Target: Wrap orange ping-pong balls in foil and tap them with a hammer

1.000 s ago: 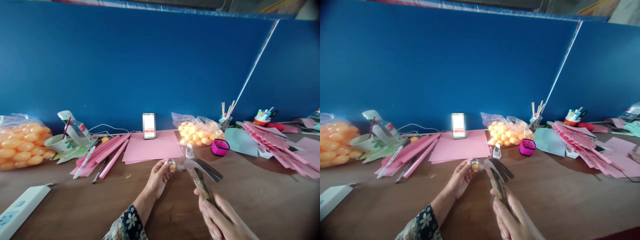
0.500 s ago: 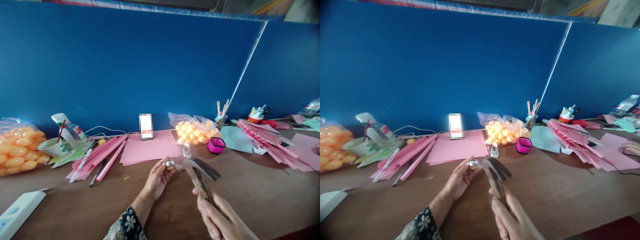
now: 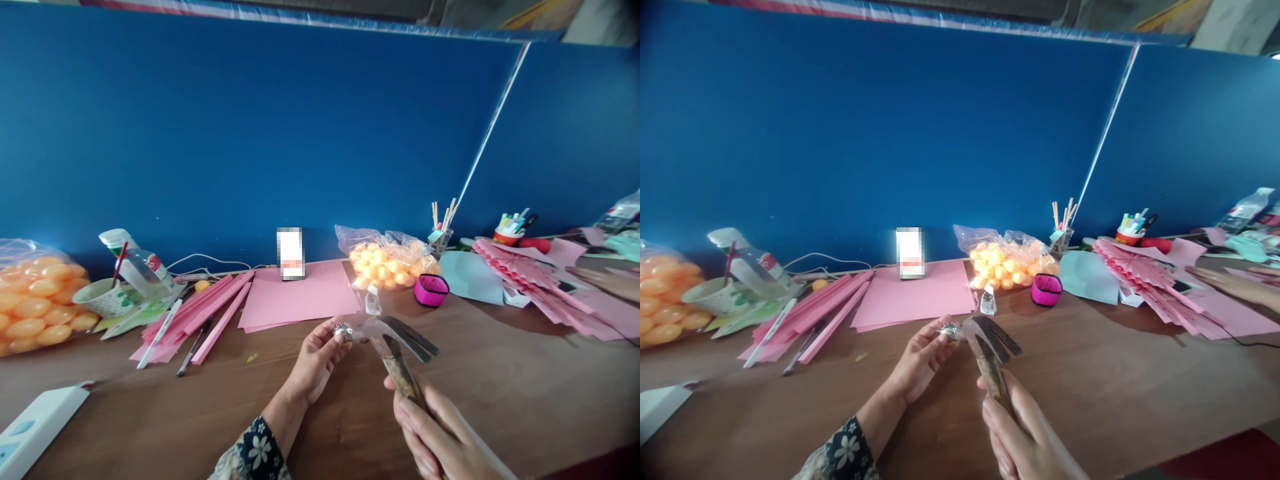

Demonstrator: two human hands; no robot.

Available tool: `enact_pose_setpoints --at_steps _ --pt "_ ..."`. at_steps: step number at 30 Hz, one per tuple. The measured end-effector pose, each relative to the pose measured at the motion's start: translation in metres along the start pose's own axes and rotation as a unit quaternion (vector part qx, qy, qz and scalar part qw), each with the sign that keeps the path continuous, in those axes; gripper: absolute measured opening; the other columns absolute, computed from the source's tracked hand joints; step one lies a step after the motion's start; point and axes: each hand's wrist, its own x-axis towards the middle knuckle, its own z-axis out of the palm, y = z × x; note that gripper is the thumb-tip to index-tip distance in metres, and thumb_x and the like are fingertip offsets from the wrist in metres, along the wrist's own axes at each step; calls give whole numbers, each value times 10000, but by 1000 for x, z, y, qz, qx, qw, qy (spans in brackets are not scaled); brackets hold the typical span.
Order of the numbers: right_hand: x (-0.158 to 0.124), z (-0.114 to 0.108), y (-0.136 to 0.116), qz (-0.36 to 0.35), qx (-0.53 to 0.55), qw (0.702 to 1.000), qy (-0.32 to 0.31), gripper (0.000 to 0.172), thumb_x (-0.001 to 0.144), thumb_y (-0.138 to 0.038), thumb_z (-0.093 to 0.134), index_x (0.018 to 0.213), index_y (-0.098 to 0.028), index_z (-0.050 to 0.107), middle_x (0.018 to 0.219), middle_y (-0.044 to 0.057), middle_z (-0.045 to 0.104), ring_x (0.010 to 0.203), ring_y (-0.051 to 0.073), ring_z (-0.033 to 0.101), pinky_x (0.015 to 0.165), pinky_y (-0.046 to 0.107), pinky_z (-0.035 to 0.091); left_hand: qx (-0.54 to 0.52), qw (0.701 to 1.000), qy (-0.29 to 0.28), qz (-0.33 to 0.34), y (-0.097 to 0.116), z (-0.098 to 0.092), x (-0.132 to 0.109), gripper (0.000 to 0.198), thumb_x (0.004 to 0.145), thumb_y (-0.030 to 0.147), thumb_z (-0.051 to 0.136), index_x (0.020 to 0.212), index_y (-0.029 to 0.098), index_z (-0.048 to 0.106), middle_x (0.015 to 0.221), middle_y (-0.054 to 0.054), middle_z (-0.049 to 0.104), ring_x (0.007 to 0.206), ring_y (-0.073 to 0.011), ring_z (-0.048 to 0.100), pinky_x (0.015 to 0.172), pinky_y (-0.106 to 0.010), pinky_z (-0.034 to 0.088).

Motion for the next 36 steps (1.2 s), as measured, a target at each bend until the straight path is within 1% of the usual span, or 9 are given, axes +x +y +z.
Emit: enact_pose_setpoints --at_steps 3,8,11,15,22,25,27,32,36 --pt "0 -1 2 -2 3 1000 4 564 798 -566 452 1210 -211 304 644 -43 476 393 47 325 356 179 296 15 1000 -9 10 0 1 0 360 707 179 667 1062 186 610 1076 -75 630 929 -163 586 841 -285 423" --pt "-5 -1 -3 9 6 1000 19 565 780 -581 466 1191 -214 340 622 -49 464 396 50 326 361 176 286 40 999 4 16 1 2 -1 452 657 129 700 1092 204 604 1156 -77 595 883 -137 579 705 -207 427" --pt "-7 -1 -6 12 5 1000 21 560 787 -582 456 1193 -213 343 601 -55 451 401 54 324 373 178 288 46 999 0 15 2 2 -2 458 639 105 707 1077 205 617 1157 -73 599 879 -130 573 690 -192 419" --pt "-6 -1 -7 5 2 1000 16 577 778 -595 461 1194 -216 335 598 -64 432 394 54 317 364 179 286 40 999 -15 16 2 3 -3 440 656 105 695 1080 190 617 1122 -73 618 855 -119 573 677 -181 412" --pt "0 0 -6 -14 3 1000 2 558 810 -563 435 1212 -197 311 550 -77 403 387 54 304 354 173 292 21 1000 -17 9 5 6 -3 434 691 133 675 1113 198 602 1086 -80 633 852 -134 583 714 -211 418" --pt "2 1 -4 -8 -6 1000 -13 531 828 -549 414 1209 -190 322 510 -90 372 383 58 302 361 177 294 26 999 -21 10 6 6 -4 441 694 119 670 1119 212 601 1104 -72 629 820 -116 583 688 -194 414" --pt "3 1 -5 -8 2 1000 -17 528 820 -549 429 1199 -191 337 519 -88 373 385 55 296 362 175 287 24 999 -29 15 7 5 -4 453 693 102 667 1126 218 597 1128 -67 620 817 -101 577 695 -182 408" --pt "-2 -2 -14 -19 36 999 0 565 775 -571 490 1186 -207 358 559 -71 411 390 52 304 361 174 294 -10 999 -35 -3 9 1 -4 518 697 112 668 1182 247 551 1114 -61 627 882 -116 584 760 -197 412" --pt "-5 -8 -13 -23 38 999 11 536 793 -564 473 1183 -216 351 612 -46 464 382 43 328 350 170 293 -45 997 -53 -17 11 0 -6 533 701 114 664 1203 236 531 1160 -70 604 990 -146 575 865 -226 407"
